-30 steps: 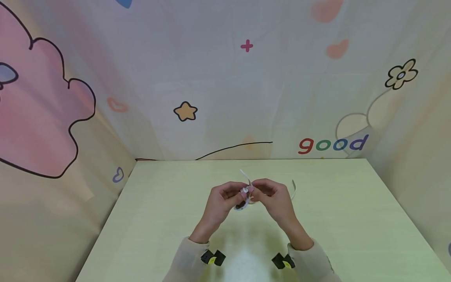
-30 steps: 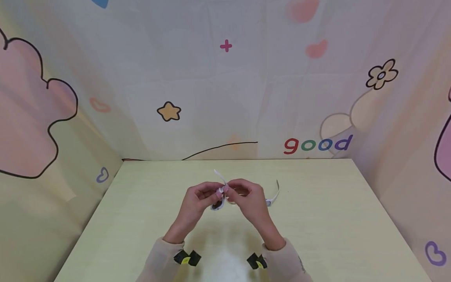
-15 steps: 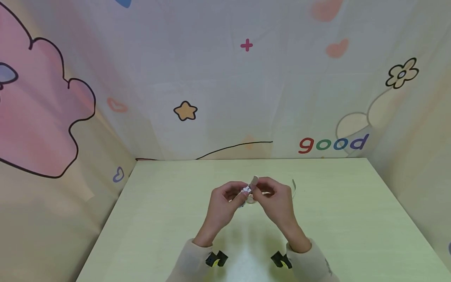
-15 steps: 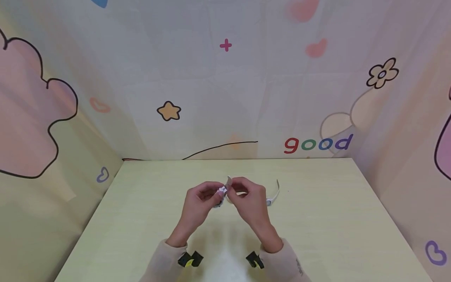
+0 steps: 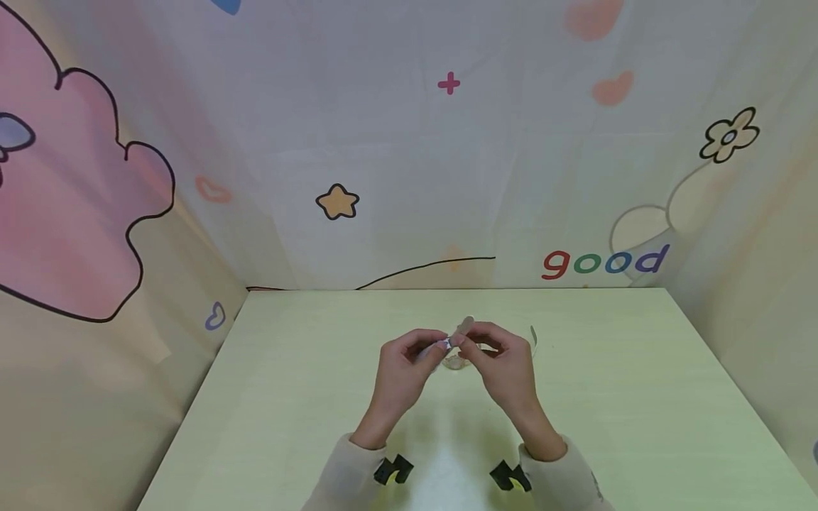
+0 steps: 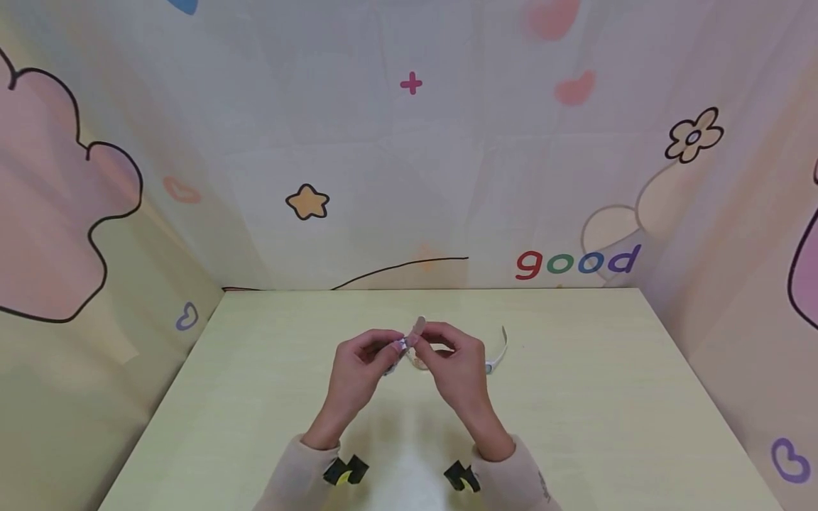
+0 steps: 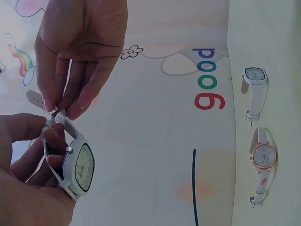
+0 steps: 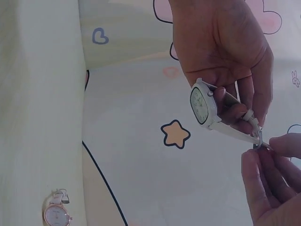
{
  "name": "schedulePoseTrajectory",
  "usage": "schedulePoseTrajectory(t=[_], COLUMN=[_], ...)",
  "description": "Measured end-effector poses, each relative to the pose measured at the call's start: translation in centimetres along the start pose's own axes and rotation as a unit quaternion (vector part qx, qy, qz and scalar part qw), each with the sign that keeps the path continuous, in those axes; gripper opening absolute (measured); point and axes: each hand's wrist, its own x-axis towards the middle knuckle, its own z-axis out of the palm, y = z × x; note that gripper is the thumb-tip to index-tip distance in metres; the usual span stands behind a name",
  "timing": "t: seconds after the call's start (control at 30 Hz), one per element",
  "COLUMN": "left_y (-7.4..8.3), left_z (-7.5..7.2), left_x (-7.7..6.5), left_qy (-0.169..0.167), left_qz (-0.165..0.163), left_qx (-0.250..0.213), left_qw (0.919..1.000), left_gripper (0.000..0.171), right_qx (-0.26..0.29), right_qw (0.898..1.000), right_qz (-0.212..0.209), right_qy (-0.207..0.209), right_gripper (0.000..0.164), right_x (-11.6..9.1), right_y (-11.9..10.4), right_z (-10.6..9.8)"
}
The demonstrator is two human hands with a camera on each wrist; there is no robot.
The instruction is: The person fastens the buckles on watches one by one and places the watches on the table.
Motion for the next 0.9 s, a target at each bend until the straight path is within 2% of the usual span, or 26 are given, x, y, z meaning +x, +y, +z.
schedulePoseTrajectory(t=[0.1,0.4,0.9], left_y=[-0.06,0.27,0.11], left_z=[0.11,0.22,0.34], left_x=[-0.01,0.07,-0.02], left_qy=[0.006,0.017,0.027], left_qz=[0.007,0.014,0.008], left_qx=[0.009,0.025,0.016], left_qw=[0.9999,0.9995,0.9995], left_gripper=[0.011,0.008,0.008], right_qx=[0.010,0.066,0.065], right_qw=[1.000,0.997,0.997], right_qz=[0.005,-0.016,-0.010], right_qy=[-0.002,-0.032,-0.036], right_gripper=[0.013,0.015,0.016], right_x=[0.00,-0.01,-0.28], right_y=[-0.08,-0.07,0.13], right_z=[-0.11,-0.67,-0.55])
